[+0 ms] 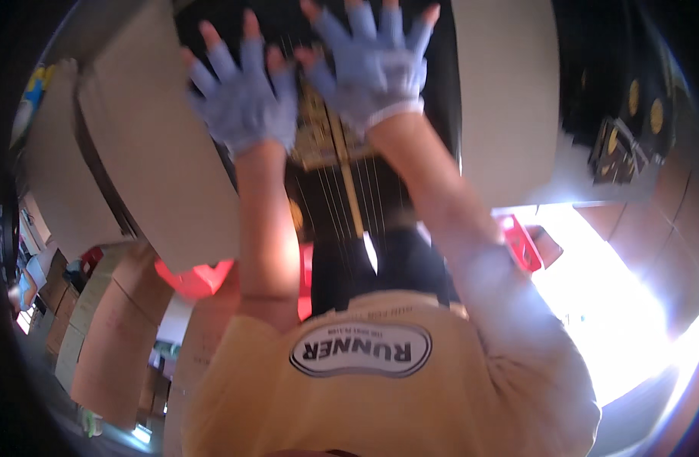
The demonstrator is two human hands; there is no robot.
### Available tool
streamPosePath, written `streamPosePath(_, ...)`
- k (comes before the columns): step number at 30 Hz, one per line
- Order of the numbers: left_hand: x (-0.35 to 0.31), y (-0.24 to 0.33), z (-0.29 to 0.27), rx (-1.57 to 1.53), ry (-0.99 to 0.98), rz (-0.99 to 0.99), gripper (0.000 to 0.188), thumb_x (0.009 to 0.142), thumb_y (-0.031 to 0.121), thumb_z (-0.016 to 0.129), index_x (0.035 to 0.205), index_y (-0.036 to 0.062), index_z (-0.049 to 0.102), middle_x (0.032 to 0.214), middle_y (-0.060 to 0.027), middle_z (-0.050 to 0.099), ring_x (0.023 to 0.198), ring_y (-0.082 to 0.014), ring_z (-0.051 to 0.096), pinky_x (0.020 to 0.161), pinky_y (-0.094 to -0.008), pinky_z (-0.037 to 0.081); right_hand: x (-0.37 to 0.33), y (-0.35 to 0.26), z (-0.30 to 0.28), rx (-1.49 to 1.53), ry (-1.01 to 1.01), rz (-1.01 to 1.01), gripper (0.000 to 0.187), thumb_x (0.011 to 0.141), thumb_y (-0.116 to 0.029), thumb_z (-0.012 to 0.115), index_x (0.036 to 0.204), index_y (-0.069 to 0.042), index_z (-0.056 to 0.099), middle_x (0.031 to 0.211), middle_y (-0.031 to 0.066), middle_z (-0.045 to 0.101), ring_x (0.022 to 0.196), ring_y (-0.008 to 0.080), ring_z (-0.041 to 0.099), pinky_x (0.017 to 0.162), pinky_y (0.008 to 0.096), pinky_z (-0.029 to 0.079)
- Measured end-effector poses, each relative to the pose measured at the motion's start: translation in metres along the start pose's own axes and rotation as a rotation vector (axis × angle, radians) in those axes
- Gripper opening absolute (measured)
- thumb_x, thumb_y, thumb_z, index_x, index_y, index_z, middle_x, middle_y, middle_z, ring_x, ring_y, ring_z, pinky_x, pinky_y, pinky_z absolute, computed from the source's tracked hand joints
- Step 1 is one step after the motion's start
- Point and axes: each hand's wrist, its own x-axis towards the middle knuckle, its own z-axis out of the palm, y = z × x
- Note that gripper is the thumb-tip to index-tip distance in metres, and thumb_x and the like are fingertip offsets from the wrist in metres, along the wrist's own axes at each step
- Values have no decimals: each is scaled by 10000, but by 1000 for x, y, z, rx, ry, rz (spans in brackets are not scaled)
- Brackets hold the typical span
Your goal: The person places a black decorative box onto a flat piece of cardboard on a table. They then fold the cardboard flaps over the box to wrap it. The person repeats this wrapping process for multiple identical boxes throughout the video.
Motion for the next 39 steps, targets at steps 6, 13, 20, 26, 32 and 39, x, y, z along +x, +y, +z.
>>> streamPosePath(6,4,6,0,198,86,42,490,902,352,494,1369,207,503,1454,-177,408,1320,-410,367,1034,-525,318,-1,7,12,8,94,-47,556,864,-458,548,1356,-200,521,1446,176,414,1337,466,333,1061,705,144)
streamPosePath(13,3,7,6,164,129,65,482,909,360,503,1372,227,503,1454,-162,420,1332,-398,364,1056,-509,303,-7,12,13,-18,150,-51,541,883,-448,537,1358,-191,520,1445,180,420,1346,451,328,1084,677,135)
streamPosePath(20,0,9,6,186,71,40,499,902,378,511,1374,218,495,1477,-149,388,1355,-382,335,1079,-506,272,-12,11,12,48,128,-71,516,883,-400,530,1349,-176,523,1414,174,447,1328,433,353,1091,634,184)
streamPosePath(26,1,-12,19,91,64,14,515,937,530,361,1418,353,417,1521,-126,336,1381,-426,280,1083,-561,218,-118,-10,-21,285,-88,-67,529,835,-366,592,1342,-234,523,1477,73,397,1390,297,320,1113,592,183)
streamPosePath(32,-38,5,2,32,-3,165,564,948,472,381,1448,211,389,1531,-99,320,1400,-356,287,1097,-581,205,-145,3,-24,358,-51,-97,546,812,-347,617,1331,-201,532,1467,80,395,1398,295,301,1140,564,144)
streamPosePath(39,-93,13,-17,-82,-118,185,553,942,380,418,1436,134,394,1542,-84,299,1418,-371,244,1104,-611,180,-154,12,-24,355,-106,-194,561,827,-402,608,1347,-215,517,1472,59,397,1400,261,305,1136,547,173)
